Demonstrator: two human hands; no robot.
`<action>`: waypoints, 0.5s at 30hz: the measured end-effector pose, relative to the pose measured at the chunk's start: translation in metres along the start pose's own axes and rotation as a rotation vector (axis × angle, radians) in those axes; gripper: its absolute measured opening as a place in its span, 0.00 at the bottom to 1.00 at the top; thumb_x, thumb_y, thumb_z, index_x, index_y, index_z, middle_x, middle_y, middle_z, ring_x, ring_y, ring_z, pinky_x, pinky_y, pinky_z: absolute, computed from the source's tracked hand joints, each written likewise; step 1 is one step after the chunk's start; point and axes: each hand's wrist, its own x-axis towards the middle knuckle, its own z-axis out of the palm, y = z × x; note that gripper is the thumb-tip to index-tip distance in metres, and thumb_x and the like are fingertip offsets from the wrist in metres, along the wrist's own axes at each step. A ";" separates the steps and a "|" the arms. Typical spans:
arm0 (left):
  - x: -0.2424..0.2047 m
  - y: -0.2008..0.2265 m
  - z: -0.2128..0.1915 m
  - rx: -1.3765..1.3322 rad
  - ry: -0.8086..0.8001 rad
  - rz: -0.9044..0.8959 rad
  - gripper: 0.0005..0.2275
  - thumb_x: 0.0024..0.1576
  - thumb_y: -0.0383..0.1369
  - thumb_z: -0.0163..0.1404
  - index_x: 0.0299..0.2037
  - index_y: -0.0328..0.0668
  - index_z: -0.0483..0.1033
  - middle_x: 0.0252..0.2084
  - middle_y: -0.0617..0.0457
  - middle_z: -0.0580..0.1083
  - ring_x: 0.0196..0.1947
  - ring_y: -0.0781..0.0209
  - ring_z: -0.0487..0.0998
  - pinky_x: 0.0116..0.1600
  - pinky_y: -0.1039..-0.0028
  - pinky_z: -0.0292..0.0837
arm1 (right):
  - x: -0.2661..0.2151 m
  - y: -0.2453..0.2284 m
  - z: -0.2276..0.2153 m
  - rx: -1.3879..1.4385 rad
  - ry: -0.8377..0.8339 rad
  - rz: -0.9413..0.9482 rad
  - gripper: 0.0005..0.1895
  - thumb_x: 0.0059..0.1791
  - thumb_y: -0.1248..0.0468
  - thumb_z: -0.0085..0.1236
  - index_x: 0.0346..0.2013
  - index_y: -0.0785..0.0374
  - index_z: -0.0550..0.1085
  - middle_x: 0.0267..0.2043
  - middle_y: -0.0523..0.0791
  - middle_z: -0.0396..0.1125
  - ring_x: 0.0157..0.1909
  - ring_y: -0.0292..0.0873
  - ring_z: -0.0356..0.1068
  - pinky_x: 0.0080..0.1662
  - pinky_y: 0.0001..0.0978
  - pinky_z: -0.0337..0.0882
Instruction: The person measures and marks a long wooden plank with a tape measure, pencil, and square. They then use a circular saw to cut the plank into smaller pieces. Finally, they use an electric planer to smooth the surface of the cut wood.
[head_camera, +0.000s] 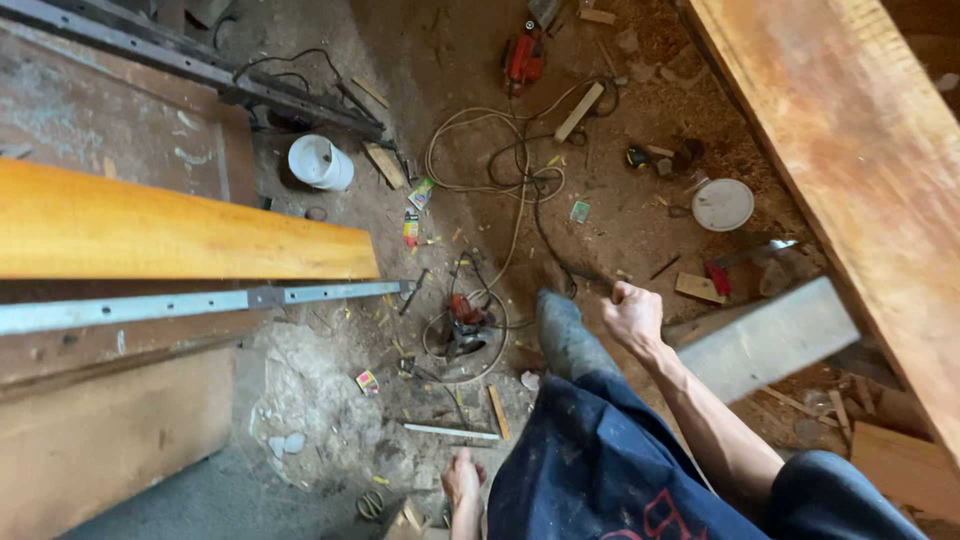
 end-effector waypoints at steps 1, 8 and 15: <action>0.015 0.017 0.001 0.048 -0.001 0.016 0.14 0.55 0.38 0.51 0.26 0.31 0.75 0.21 0.45 0.75 0.17 0.56 0.75 0.23 0.68 0.71 | 0.012 0.002 0.010 -0.003 0.005 0.024 0.10 0.41 0.63 0.59 0.20 0.65 0.71 0.22 0.56 0.67 0.26 0.57 0.71 0.35 0.48 0.71; 0.133 0.194 0.066 -0.103 0.020 0.095 0.05 0.51 0.29 0.53 0.30 0.34 0.73 0.24 0.48 0.75 0.21 0.61 0.74 0.25 0.69 0.71 | 0.179 -0.022 0.084 -0.040 0.100 -0.004 0.01 0.39 0.70 0.54 0.24 0.63 0.73 0.32 0.55 0.70 0.35 0.59 0.71 0.41 0.50 0.72; 0.202 0.445 0.229 0.310 -0.109 0.566 0.10 0.50 0.32 0.58 0.28 0.40 0.69 0.24 0.54 0.66 0.28 0.64 0.64 0.35 0.71 0.65 | 0.409 -0.084 0.134 -0.028 -0.143 -0.016 0.14 0.44 0.65 0.55 0.41 0.64 0.80 0.43 0.57 0.74 0.45 0.58 0.75 0.50 0.47 0.74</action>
